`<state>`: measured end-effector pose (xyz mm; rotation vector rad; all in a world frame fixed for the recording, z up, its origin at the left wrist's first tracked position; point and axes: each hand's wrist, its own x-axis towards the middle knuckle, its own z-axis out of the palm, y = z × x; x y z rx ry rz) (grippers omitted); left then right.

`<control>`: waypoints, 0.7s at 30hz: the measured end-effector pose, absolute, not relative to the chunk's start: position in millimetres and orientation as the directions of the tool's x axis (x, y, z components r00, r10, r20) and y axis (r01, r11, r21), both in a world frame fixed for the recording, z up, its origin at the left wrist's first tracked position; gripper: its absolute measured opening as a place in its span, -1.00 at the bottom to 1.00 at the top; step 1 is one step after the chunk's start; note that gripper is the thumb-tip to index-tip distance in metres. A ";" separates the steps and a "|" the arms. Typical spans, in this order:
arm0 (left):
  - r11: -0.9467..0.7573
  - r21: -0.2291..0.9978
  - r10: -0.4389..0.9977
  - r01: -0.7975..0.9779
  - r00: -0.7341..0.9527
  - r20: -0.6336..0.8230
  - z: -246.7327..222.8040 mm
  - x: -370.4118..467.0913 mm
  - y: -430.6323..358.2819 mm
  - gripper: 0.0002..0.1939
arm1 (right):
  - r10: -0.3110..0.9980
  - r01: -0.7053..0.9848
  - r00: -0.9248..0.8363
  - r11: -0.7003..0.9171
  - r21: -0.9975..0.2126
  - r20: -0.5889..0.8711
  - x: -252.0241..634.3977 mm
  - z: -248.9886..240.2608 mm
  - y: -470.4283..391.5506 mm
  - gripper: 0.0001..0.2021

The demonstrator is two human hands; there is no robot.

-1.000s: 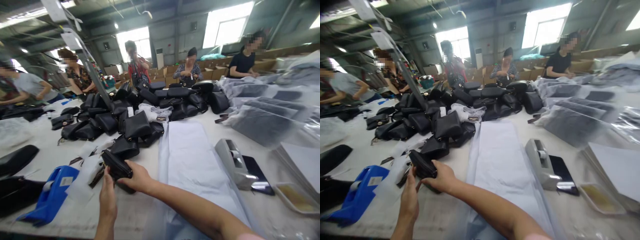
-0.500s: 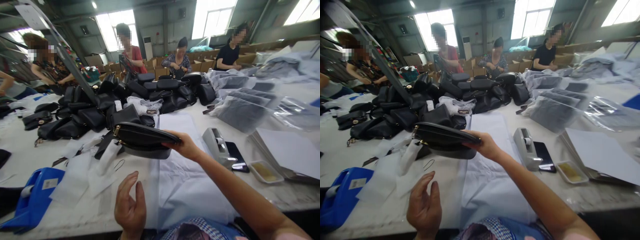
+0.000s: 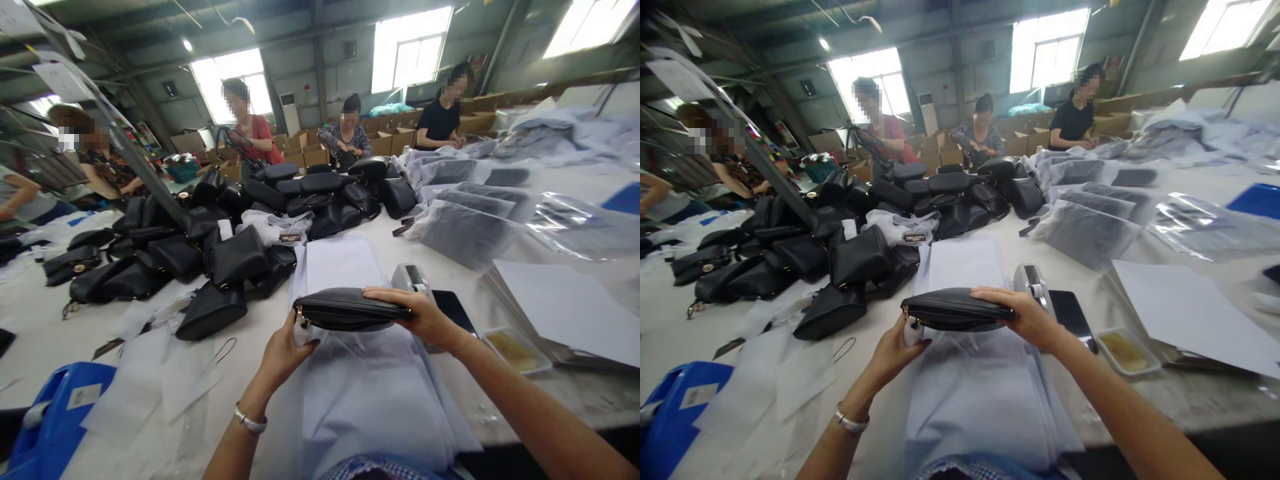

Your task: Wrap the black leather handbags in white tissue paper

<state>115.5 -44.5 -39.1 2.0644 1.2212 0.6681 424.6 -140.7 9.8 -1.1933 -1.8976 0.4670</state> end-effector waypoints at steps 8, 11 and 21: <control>-0.730 0.055 0.649 0.681 0.667 0.367 -3.0 90.1 -17.8 -0.20 | 0.736 0.670 -0.324 0.622 -0.405 0.595 438.2 -17.8 -138.8 -0.49; -0.724 0.052 0.685 0.687 0.709 0.167 -26.5 89.5 -20.5 -0.18 | 0.783 0.760 -0.351 0.559 -0.333 0.513 434.3 -53.1 -145.8 -0.29; -0.686 0.393 0.728 0.612 0.574 0.376 -60.5 73.6 -81.6 -0.54 | 0.897 0.821 -0.080 0.307 -0.481 0.435 420.8 -61.9 -229.6 -0.50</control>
